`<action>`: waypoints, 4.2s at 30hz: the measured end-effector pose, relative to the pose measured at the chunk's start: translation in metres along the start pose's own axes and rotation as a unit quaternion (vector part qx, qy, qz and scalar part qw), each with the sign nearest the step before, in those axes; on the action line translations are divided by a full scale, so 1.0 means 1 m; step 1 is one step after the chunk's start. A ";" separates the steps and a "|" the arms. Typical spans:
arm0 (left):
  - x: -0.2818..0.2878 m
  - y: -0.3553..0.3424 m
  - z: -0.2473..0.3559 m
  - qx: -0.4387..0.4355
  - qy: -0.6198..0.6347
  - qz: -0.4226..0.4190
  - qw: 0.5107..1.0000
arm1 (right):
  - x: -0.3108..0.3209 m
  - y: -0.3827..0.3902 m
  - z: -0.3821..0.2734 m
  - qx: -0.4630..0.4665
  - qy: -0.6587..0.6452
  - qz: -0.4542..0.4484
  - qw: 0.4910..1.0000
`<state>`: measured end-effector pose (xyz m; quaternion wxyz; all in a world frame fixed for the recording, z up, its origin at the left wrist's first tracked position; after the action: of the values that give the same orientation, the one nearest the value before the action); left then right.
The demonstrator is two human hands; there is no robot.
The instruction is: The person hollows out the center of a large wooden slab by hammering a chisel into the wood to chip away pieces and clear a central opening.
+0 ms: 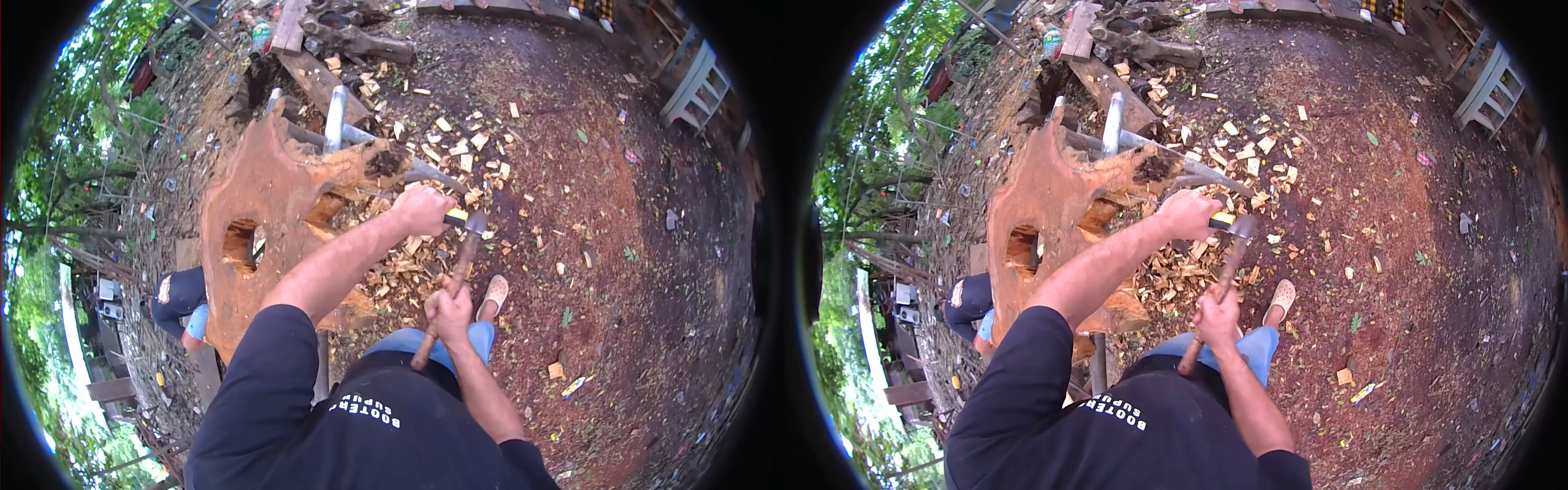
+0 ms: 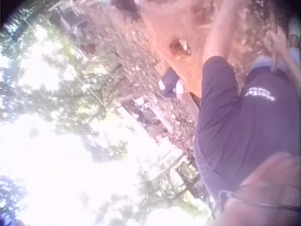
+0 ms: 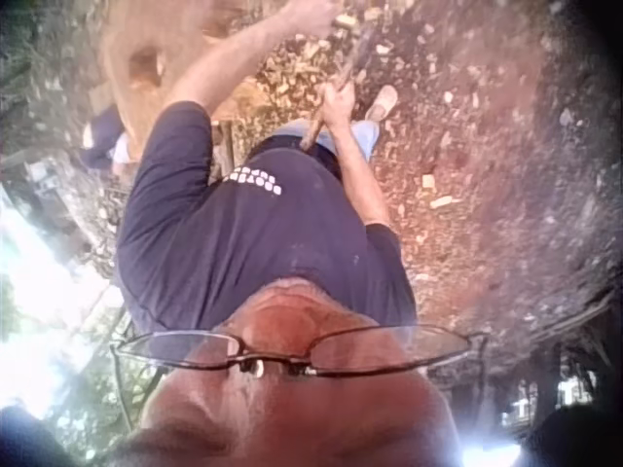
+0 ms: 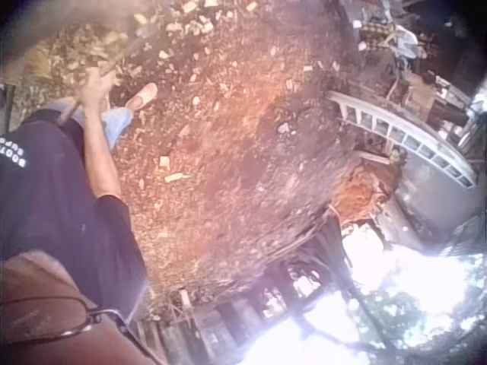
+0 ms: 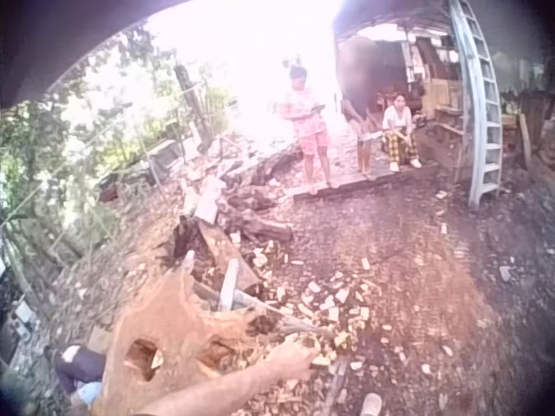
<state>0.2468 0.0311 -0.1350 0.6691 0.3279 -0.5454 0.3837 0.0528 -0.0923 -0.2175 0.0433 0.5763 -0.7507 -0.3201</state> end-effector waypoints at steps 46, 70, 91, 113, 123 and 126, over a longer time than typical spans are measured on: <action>0.001 0.032 -0.041 0.074 0.009 0.000 0.997 | -0.021 0.011 -0.007 0.036 0.027 -0.047 0.998; -0.033 0.010 -0.001 -0.083 0.034 0.060 0.994 | 0.104 -0.017 -0.046 0.027 0.014 0.129 0.991; -0.031 0.010 -0.011 -0.039 0.029 0.020 0.999 | 0.045 -0.007 -0.058 0.087 -0.127 0.218 0.964; -0.028 -0.001 -0.016 0.003 0.007 0.023 1.000 | -0.025 -0.002 -0.002 -0.023 0.020 0.011 0.999; -0.010 0.003 -0.015 0.056 -0.012 -0.050 0.997 | 0.080 -0.044 -0.077 0.100 -0.189 0.275 0.937; -0.030 0.001 -0.024 0.025 -0.014 -0.020 0.999 | 0.007 -0.020 -0.055 0.094 -0.129 0.230 0.960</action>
<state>0.2538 0.0473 -0.1686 0.6602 0.3609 -0.5383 0.3796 0.0910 -0.1248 -0.1872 -0.0354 0.3432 -0.8892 -0.3006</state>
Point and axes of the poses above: each hand's wrist, its own y-axis away from the middle knuckle, its own x-axis out of the back of the hand, z = x × y, the point moved 2 cm from there along -y, towards the middle knuckle, and after that the axes turned 14 degrees about z, right-handed, at the moved point
